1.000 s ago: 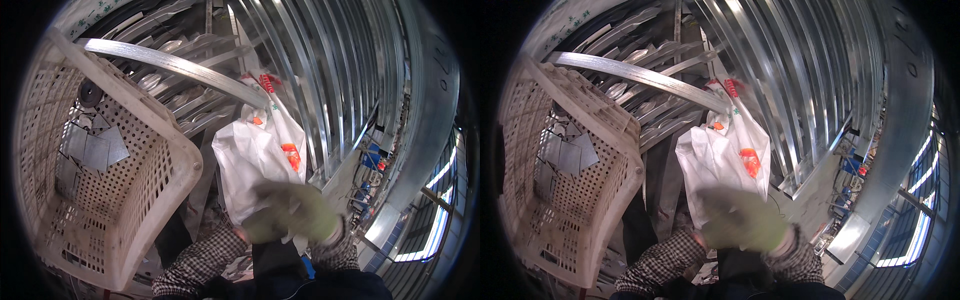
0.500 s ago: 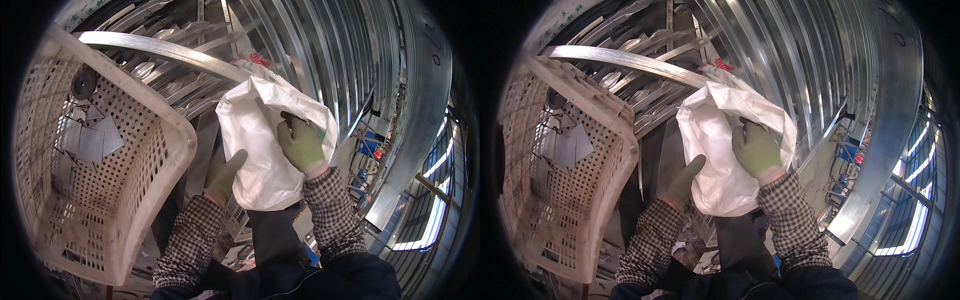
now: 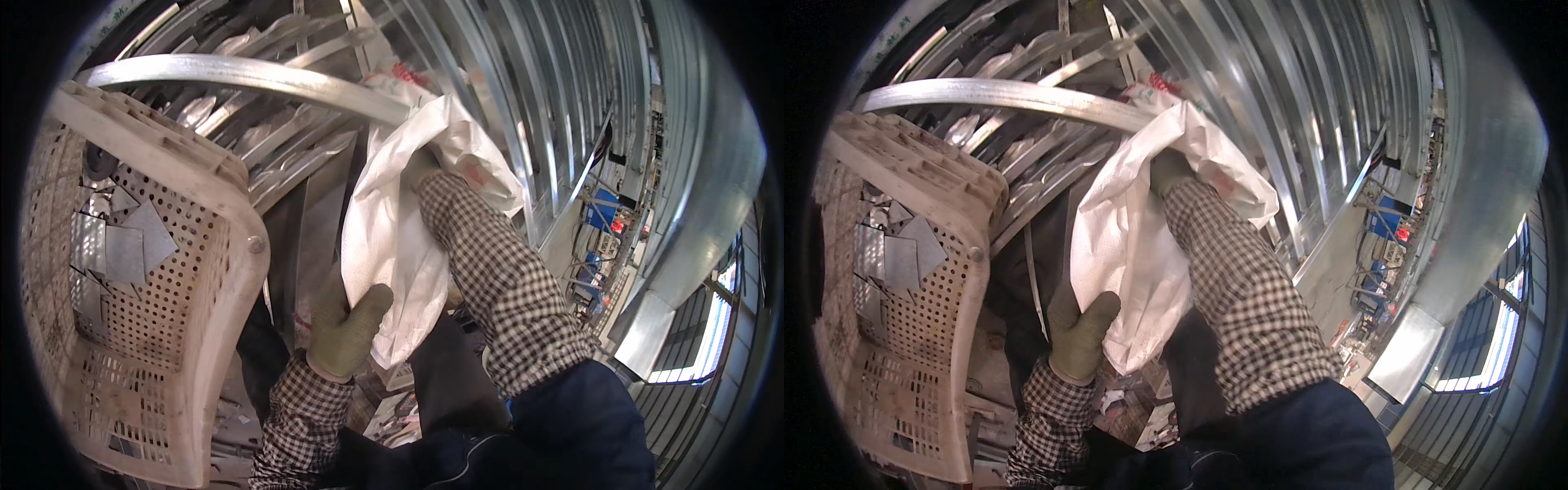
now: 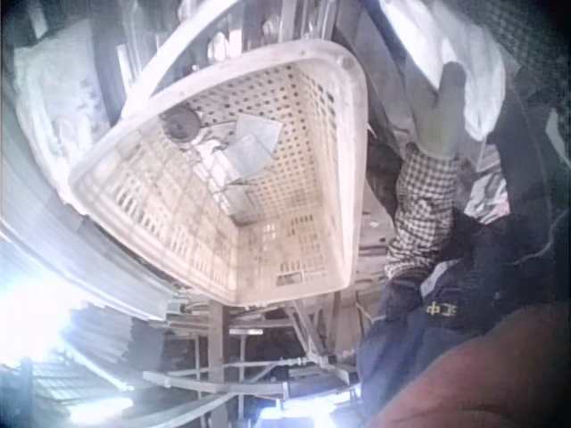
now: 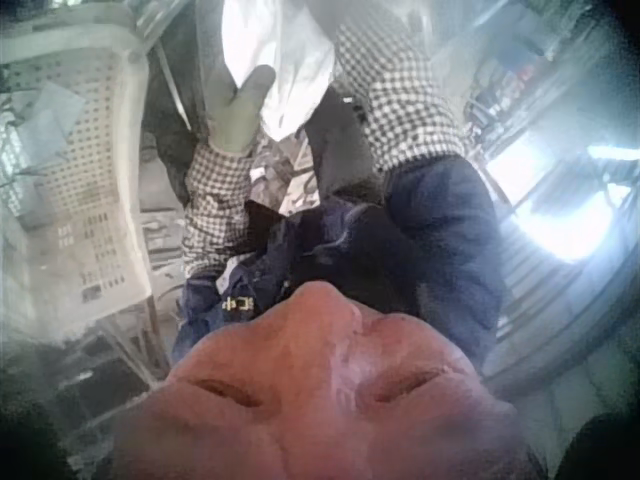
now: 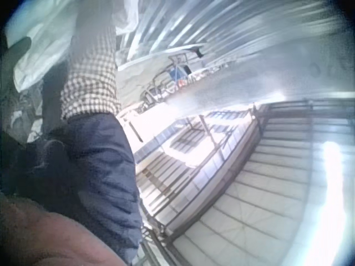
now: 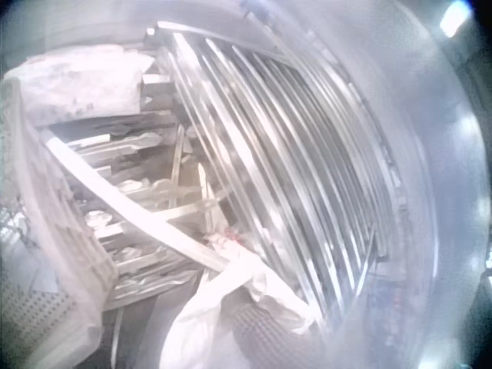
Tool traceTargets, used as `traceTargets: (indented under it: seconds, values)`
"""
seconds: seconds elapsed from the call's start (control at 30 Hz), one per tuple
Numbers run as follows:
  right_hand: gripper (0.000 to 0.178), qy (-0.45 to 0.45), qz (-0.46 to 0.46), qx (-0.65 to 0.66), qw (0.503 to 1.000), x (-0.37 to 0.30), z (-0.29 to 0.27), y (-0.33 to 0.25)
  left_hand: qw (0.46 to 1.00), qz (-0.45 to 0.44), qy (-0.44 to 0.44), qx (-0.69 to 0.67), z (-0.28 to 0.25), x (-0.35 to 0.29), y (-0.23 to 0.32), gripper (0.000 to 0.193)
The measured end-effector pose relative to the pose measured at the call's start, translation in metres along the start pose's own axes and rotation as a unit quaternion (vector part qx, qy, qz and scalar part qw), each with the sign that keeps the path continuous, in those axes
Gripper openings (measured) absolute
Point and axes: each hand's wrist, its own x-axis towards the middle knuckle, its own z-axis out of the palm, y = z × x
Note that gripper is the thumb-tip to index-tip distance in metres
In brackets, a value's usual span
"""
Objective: The person positions and aligns metal frame components on a jig, then uses a yellow measuring tool to check spacing and alignment. They walk to a storage area and retrieve small metal parts from a white bag, placing them into a basket.
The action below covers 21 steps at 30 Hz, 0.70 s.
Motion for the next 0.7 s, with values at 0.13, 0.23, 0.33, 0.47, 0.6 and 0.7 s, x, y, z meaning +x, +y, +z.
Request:
traceTargets:
  seconds: [0.13, 0.23, 0.33, 0.47, 0.6, 0.7]
  values:
    - [0.036, 0.016, 0.01, 0.034, 0.999, -0.001, 0.023, 0.007, 0.997, -0.01, 0.021, 0.074, -0.013, -0.006, 0.002, 0.064]
    - [0.035, 0.017, 0.01, 0.043, 0.999, -0.007, 0.03, 0.008, 0.998, 0.014, 0.041, 0.045, -0.015, -0.01, 0.0, 0.061]
    - [0.034, 0.017, 0.012, 0.055, 0.998, -0.006, 0.025, 0.008, 0.992, 0.068, 0.106, -0.006, -0.022, -0.004, 0.005, 0.062]
    - [0.033, 0.017, 0.007, 0.054, 0.998, -0.004, 0.024, 0.01, 0.995, 0.012, 0.1, -0.001, -0.018, -0.012, 0.014, 0.056]
    - [0.031, 0.027, 0.006, 0.061, 0.998, 0.017, 0.024, 0.002, 0.997, -0.042, 0.035, 0.047, -0.01, -0.008, 0.019, 0.079]
    - [0.03, 0.04, -0.007, 0.065, 0.997, 0.032, 0.021, -0.004, 0.989, 0.11, -0.047, 0.086, -0.011, 0.008, 0.012, 0.078]
